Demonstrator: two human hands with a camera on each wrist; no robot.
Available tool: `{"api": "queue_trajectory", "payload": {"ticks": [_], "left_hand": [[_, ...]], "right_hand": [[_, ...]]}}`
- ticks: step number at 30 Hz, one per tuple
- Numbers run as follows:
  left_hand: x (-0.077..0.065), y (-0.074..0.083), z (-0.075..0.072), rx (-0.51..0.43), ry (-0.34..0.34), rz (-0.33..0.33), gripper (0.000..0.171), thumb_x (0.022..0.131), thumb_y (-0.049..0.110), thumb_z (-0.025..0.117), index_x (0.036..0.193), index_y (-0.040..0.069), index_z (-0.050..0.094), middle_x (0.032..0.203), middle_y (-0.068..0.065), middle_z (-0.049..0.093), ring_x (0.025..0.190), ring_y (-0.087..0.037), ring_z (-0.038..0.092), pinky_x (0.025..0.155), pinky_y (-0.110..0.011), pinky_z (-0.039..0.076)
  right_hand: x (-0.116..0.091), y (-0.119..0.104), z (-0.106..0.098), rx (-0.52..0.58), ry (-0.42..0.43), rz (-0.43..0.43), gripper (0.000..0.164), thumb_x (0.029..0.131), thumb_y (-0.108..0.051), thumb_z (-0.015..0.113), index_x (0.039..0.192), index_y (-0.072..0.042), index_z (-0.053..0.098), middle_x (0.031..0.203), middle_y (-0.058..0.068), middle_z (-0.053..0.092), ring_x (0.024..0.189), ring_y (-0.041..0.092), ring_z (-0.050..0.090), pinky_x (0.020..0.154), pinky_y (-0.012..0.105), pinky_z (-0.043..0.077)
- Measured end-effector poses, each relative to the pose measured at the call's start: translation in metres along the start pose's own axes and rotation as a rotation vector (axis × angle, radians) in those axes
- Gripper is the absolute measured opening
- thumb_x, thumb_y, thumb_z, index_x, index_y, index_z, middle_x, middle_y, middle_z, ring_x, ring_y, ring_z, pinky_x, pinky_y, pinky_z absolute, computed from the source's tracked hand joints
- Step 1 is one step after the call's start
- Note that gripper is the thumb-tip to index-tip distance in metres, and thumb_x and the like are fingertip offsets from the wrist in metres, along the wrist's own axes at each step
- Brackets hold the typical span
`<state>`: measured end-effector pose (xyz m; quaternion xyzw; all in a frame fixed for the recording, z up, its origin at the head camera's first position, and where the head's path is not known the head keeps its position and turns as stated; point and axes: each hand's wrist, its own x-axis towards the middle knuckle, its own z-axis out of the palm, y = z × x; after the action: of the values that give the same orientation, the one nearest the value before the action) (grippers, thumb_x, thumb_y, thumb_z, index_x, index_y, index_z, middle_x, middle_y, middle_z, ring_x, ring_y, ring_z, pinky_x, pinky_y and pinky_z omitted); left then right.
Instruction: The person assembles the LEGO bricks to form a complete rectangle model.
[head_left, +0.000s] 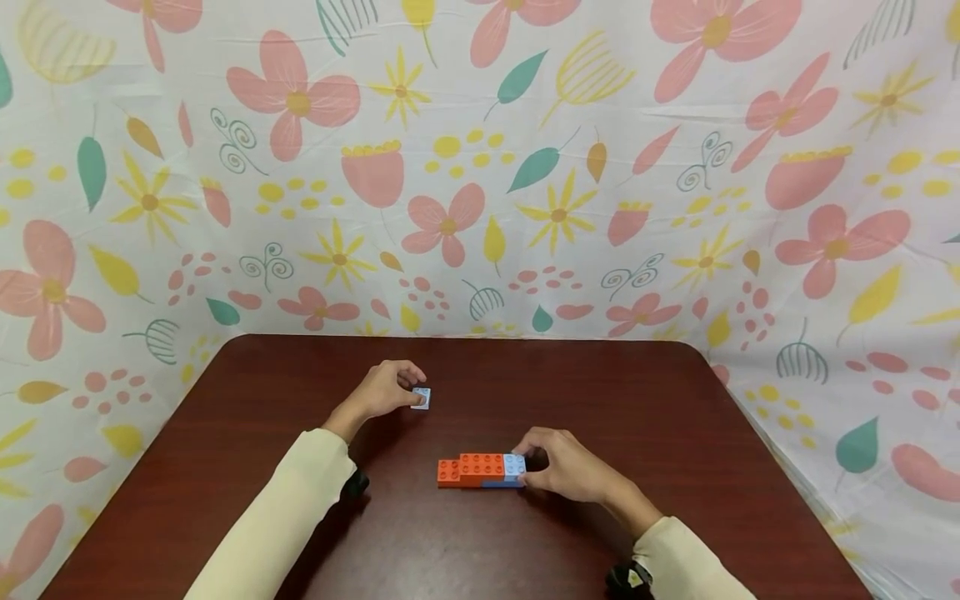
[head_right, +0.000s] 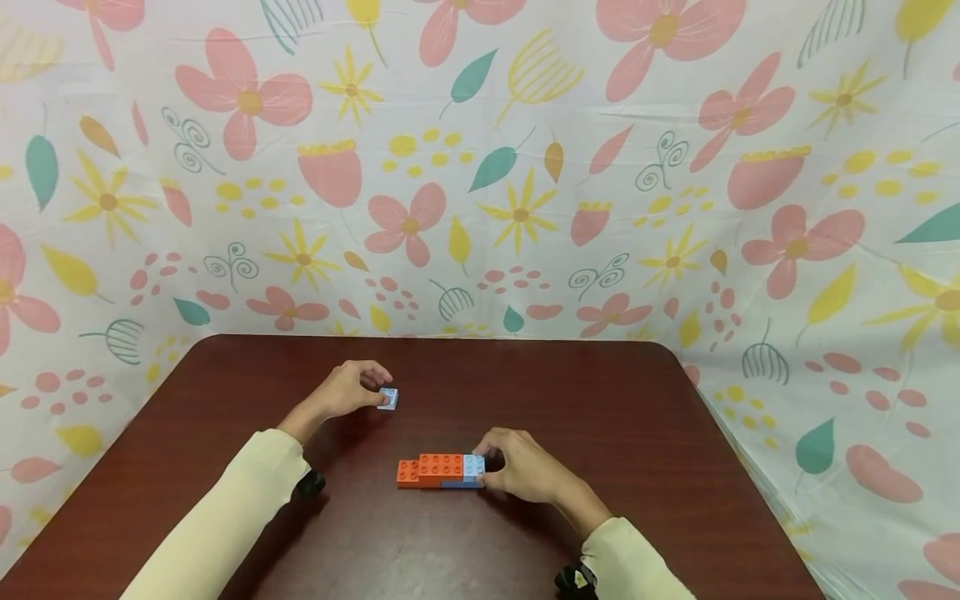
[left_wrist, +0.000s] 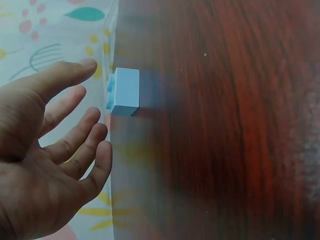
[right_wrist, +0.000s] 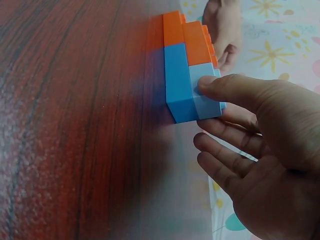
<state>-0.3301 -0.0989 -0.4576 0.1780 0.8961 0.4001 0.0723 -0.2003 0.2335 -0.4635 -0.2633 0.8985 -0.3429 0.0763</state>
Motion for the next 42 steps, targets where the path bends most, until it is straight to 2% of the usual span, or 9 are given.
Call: {"api": "queue_trajectory", "payload": {"ticks": [9, 15, 20, 27, 31, 35, 38, 42], "left_hand": [[0.005, -0.011, 0.004, 0.024, -0.041, -0.024, 0.031, 0.081, 0.013, 0.087, 0.109, 0.009, 0.074, 0.112, -0.011, 0.072, 0.101, -0.024, 0.066, 0.088, -0.041, 0.056], [0.005, -0.011, 0.006, 0.018, -0.030, -0.034, 0.030, 0.081, 0.013, 0.087, 0.108, 0.010, 0.074, 0.112, -0.010, 0.073, 0.100, -0.024, 0.067, 0.085, -0.039, 0.056], [0.005, -0.010, 0.008, 0.027, -0.021, -0.051, 0.028, 0.082, 0.011, 0.087, 0.107, 0.009, 0.075, 0.111, -0.010, 0.073, 0.098, -0.023, 0.066, 0.081, -0.036, 0.055], [0.005, -0.012, 0.012, 0.046, -0.002, -0.060, 0.027, 0.083, 0.012, 0.086, 0.107, 0.008, 0.076, 0.110, -0.009, 0.074, 0.095, -0.021, 0.066, 0.082, -0.036, 0.056], [0.001, -0.013, 0.013, 0.052, 0.002, -0.057, 0.025, 0.084, 0.014, 0.086, 0.107, 0.010, 0.075, 0.108, -0.007, 0.073, 0.094, -0.020, 0.066, 0.082, -0.036, 0.056], [-0.005, -0.010, 0.013, 0.031, 0.000, -0.050, 0.024, 0.085, 0.015, 0.085, 0.107, 0.012, 0.075, 0.107, -0.006, 0.072, 0.094, -0.020, 0.064, 0.076, -0.033, 0.055], [-0.012, -0.008, 0.015, 0.013, -0.001, -0.048, 0.024, 0.086, 0.017, 0.085, 0.107, 0.014, 0.074, 0.106, -0.004, 0.072, 0.093, -0.019, 0.064, 0.072, -0.031, 0.054], [-0.024, -0.003, 0.016, 0.009, -0.003, -0.020, 0.024, 0.085, 0.018, 0.086, 0.106, 0.016, 0.074, 0.104, -0.001, 0.071, 0.091, -0.016, 0.064, 0.073, -0.030, 0.054]], "right_hand": [[0.001, 0.000, 0.002, 0.006, -0.004, 0.002, 0.022, 0.088, -0.015, 0.082, 0.108, -0.017, 0.072, 0.104, -0.004, 0.069, 0.091, 0.015, 0.066, 0.077, 0.028, 0.056], [0.000, -0.001, 0.001, 0.007, -0.002, -0.003, 0.023, 0.088, -0.014, 0.082, 0.108, -0.016, 0.072, 0.103, -0.003, 0.069, 0.091, 0.016, 0.066, 0.077, 0.029, 0.057], [0.000, 0.000, 0.001, 0.011, 0.005, -0.008, 0.022, 0.088, -0.014, 0.082, 0.108, -0.016, 0.072, 0.103, -0.003, 0.069, 0.090, 0.017, 0.066, 0.075, 0.025, 0.055], [-0.001, -0.001, 0.001, 0.011, -0.001, -0.011, 0.022, 0.089, -0.015, 0.081, 0.109, -0.016, 0.071, 0.103, -0.004, 0.069, 0.090, 0.016, 0.066, 0.075, 0.023, 0.054], [0.000, -0.001, 0.000, 0.010, -0.002, -0.020, 0.022, 0.089, -0.015, 0.081, 0.109, -0.016, 0.072, 0.103, -0.004, 0.069, 0.090, 0.016, 0.066, 0.075, 0.024, 0.055], [0.000, 0.000, 0.000, 0.007, -0.001, -0.021, 0.022, 0.089, -0.015, 0.081, 0.109, -0.016, 0.072, 0.103, -0.004, 0.069, 0.090, 0.017, 0.067, 0.075, 0.024, 0.055], [0.000, 0.000, 0.000, 0.007, 0.003, -0.016, 0.022, 0.089, -0.015, 0.081, 0.108, -0.016, 0.072, 0.103, -0.004, 0.069, 0.090, 0.017, 0.067, 0.074, 0.023, 0.054], [0.000, -0.001, 0.000, 0.013, 0.004, -0.005, 0.022, 0.088, -0.015, 0.081, 0.108, -0.017, 0.072, 0.103, -0.003, 0.069, 0.090, 0.018, 0.067, 0.075, 0.023, 0.054]]}}
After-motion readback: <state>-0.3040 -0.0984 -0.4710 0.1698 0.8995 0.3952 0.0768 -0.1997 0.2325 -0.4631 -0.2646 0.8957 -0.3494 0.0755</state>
